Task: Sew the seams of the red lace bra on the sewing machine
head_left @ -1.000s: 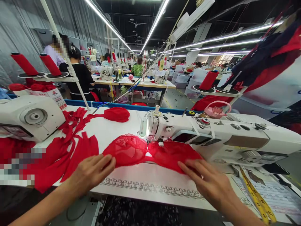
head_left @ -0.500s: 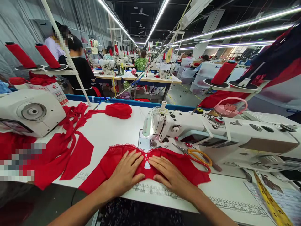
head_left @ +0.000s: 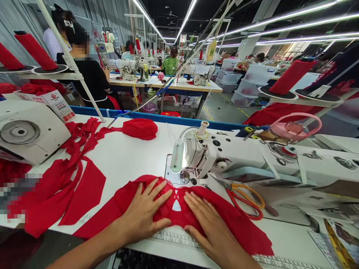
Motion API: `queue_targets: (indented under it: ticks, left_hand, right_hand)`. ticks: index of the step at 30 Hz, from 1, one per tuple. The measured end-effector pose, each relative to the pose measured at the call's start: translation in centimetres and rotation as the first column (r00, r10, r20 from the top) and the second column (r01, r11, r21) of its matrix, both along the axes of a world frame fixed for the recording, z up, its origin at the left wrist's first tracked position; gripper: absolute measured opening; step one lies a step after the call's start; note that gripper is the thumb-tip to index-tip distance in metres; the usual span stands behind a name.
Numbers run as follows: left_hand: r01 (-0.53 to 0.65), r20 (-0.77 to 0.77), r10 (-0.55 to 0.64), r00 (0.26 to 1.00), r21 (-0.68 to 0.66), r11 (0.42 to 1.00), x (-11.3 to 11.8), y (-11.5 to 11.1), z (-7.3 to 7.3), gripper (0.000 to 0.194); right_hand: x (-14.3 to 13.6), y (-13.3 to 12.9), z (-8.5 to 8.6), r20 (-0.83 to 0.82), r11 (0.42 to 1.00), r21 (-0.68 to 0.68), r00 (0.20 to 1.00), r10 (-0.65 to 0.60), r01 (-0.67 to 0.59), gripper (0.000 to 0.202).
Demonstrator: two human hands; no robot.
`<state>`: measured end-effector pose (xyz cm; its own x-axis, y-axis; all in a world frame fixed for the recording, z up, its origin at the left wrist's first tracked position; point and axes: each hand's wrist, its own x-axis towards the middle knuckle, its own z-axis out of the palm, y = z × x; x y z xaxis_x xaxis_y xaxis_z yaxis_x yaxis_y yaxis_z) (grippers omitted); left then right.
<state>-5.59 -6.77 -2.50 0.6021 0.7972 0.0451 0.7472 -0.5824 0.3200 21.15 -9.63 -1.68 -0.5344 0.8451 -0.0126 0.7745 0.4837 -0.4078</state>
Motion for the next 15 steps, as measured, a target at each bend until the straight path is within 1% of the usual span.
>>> queue_targets:
  ticks: [2,4,5,6,7,9,10,12,14,15]
  left_hand:
    - [-0.009,0.058,0.005,0.998,0.069,0.998,0.6,0.0,0.7,0.064]
    - [-0.013,0.155,-0.007,0.988,0.127,0.992,1.4,0.1,1.2,0.041]
    - [-0.005,0.198,-0.024,0.980,0.146,0.989,1.8,0.3,1.2,0.032]
    - [0.010,0.221,-0.046,0.974,0.159,0.987,2.1,0.4,1.1,0.028]
    - [0.032,0.222,-0.069,0.973,0.165,0.986,2.3,0.4,0.7,0.028]
    - [0.035,0.173,-0.062,0.983,0.155,0.987,2.4,0.4,-0.4,0.039]
    - [0.012,0.138,-0.031,0.990,0.137,0.991,2.2,0.3,-1.0,0.049]
    - [-0.056,0.075,0.050,0.996,0.089,0.994,1.9,0.0,-1.9,0.065]
    - [-0.103,0.036,0.102,0.994,0.051,0.993,1.5,-0.2,-2.4,0.073]
    - [-0.109,0.023,0.108,0.994,0.040,0.993,1.5,-0.2,-2.4,0.075]
  right_hand:
    - [-0.1,0.7,0.6,-0.072,0.995,0.097,0.997,0.006,0.001,0.049]
    - [-0.6,1.6,1.0,-0.154,0.986,0.167,0.987,0.046,-0.020,0.036]
    - [-0.8,2.1,1.0,-0.173,0.981,0.188,0.982,0.075,-0.042,0.033]
    - [-1.1,2.5,0.8,-0.172,0.977,0.203,0.980,0.100,-0.064,0.032]
    - [-1.2,2.8,0.6,-0.153,0.973,0.215,0.982,0.115,-0.080,0.034]
    - [-1.4,3.1,-0.3,-0.087,0.971,0.223,0.990,0.107,-0.085,0.049]
    - [-1.3,3.1,-0.7,-0.058,0.973,0.218,0.994,0.091,-0.076,0.057]
    - [-1.1,3.0,-1.3,-0.019,0.982,0.182,0.998,0.056,-0.051,0.066]
    - [-0.9,2.7,-1.6,0.001,0.990,0.139,1.000,0.029,-0.028,0.070]
    - [-0.8,2.6,-1.6,0.004,0.992,0.124,1.000,0.019,-0.019,0.071]
